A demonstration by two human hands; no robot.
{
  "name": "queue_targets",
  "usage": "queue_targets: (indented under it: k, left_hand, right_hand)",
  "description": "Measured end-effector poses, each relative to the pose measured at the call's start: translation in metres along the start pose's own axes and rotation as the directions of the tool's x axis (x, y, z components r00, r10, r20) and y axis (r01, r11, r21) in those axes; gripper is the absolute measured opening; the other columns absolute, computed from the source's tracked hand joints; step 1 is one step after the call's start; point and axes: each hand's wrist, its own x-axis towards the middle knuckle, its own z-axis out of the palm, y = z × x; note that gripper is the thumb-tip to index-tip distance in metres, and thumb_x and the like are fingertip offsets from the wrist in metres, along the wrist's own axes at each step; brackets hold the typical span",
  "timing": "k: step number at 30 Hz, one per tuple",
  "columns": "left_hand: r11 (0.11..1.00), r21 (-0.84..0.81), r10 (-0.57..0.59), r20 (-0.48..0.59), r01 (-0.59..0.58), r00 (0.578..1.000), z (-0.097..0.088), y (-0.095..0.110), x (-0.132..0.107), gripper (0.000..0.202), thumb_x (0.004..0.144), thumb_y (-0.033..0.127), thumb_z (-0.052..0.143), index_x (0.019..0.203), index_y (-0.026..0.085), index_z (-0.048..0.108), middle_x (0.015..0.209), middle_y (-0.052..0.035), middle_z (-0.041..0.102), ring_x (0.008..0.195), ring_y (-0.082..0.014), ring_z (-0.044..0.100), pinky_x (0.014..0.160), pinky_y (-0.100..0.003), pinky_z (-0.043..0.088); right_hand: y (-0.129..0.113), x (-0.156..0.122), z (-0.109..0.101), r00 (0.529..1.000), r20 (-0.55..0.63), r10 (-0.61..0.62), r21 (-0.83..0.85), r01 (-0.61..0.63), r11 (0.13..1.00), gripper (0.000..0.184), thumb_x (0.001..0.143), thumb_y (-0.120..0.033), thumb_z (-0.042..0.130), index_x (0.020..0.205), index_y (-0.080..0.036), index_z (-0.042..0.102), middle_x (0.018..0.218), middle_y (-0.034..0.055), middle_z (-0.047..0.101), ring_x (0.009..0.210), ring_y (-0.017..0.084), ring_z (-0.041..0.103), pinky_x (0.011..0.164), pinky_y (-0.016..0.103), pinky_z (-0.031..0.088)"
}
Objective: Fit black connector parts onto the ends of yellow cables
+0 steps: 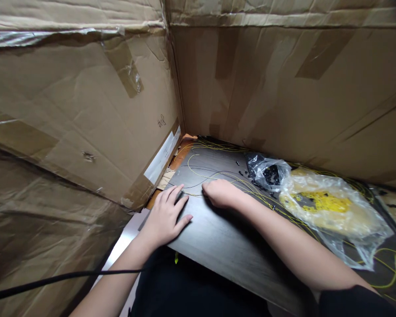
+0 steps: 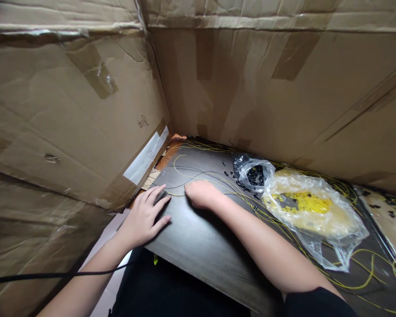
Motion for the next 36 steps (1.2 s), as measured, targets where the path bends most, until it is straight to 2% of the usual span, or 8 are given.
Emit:
queue_targets:
  k: [5,12,15,21,25,28,31,36]
  left_hand:
    - [0.995,-0.018,0.101,-0.025,-0.101,0.995,-0.005,0.002,-0.004,0.045,0.093,0.046,0.054,0.127,0.020,0.064,0.145,-0.0126,0.053,0.127,-0.0359,0.047,0.105,-0.054,0.038]
    - [0.972,-0.095,0.223,0.071,-0.216,0.972,-0.007,0.016,0.004,0.047,0.095,0.046,0.051,0.133,0.019,0.060,0.149,-0.0109,0.051,0.106,-0.0309,0.056,0.088,-0.047,0.046]
    - [0.981,-0.081,0.185,0.074,-0.179,0.980,-0.005,0.021,0.012,0.048,0.097,0.046,0.049,0.137,0.021,0.058,0.149,-0.0111,0.050,0.103,-0.0301,0.057,0.086,-0.047,0.046]
    - [0.995,-0.044,0.096,0.056,-0.094,0.994,0.001,0.021,0.018,0.043,0.099,0.040,0.047,0.134,0.018,0.059,0.132,-0.0118,0.064,0.101,-0.0301,0.057,0.084,-0.048,0.045]
    - [0.979,-0.202,0.015,-0.066,-0.028,0.998,-0.004,0.020,0.018,0.036,0.098,0.035,0.051,0.129,0.018,0.063,0.120,-0.0110,0.070,0.102,-0.0280,0.060,0.087,-0.047,0.047]
    - [0.858,-0.513,-0.170,-0.204,0.042,0.964,-0.015,0.024,0.023,0.032,0.097,0.034,0.056,0.124,0.020,0.065,0.115,-0.0095,0.070,0.097,-0.0216,0.064,0.089,-0.039,0.050]
    - [0.654,-0.755,-0.326,-0.212,0.058,0.921,-0.025,0.030,0.031,0.024,0.094,0.036,0.061,0.109,0.020,0.071,0.103,-0.0076,0.072,0.086,-0.0173,0.066,0.081,-0.032,0.053]
    - [0.469,-0.882,-0.347,-0.137,0.045,0.928,-0.027,0.041,0.048,0.022,0.089,0.038,0.067,0.084,0.016,0.071,0.081,-0.0057,0.071,0.075,-0.0161,0.065,0.071,-0.028,0.053]
  right_hand:
    - [0.005,-0.005,0.002,0.999,-0.034,-0.011,-0.007,0.011,1.000,0.024,0.097,-0.023,0.045,0.113,-0.012,0.060,0.100,0.0180,0.072,0.090,0.028,0.069,0.073,0.032,0.045]
    - [0.010,-0.016,0.009,0.981,-0.181,0.067,0.042,-0.060,0.997,0.029,0.105,-0.032,0.031,0.116,-0.015,0.052,0.094,0.0140,0.073,0.080,0.026,0.068,0.066,0.031,0.036]
    - [0.010,-0.019,0.012,0.967,-0.241,0.089,0.089,-0.069,0.994,0.026,0.106,-0.031,0.030,0.117,-0.017,0.049,0.097,0.0102,0.073,0.081,0.022,0.067,0.066,0.029,0.034]
    - [0.010,-0.028,0.018,0.922,-0.371,0.108,0.235,-0.019,0.972,0.021,0.105,-0.030,0.032,0.113,-0.019,0.048,0.093,0.0058,0.071,0.078,0.019,0.064,0.067,0.027,0.032]
    - [0.005,-0.043,0.020,0.900,-0.419,0.121,0.396,0.061,0.916,0.018,0.103,-0.030,0.035,0.107,-0.019,0.049,0.083,0.0036,0.068,0.068,0.017,0.059,0.065,0.026,0.032]
    - [-0.005,-0.058,0.020,0.900,-0.423,0.103,0.499,0.136,0.856,0.015,0.102,-0.031,0.037,0.103,-0.020,0.048,0.078,0.0020,0.065,0.063,0.015,0.054,0.062,0.026,0.032]
    - [-0.015,-0.071,0.023,0.897,-0.428,0.110,0.589,0.184,0.787,0.014,0.102,-0.031,0.037,0.100,-0.021,0.046,0.070,-0.0010,0.059,0.058,0.014,0.048,0.059,0.025,0.031]
    - [-0.020,-0.084,0.033,0.884,-0.429,0.188,0.676,0.176,0.715,0.014,0.102,-0.033,0.038,0.097,-0.022,0.045,0.063,-0.0042,0.051,0.054,0.013,0.043,0.056,0.025,0.029]
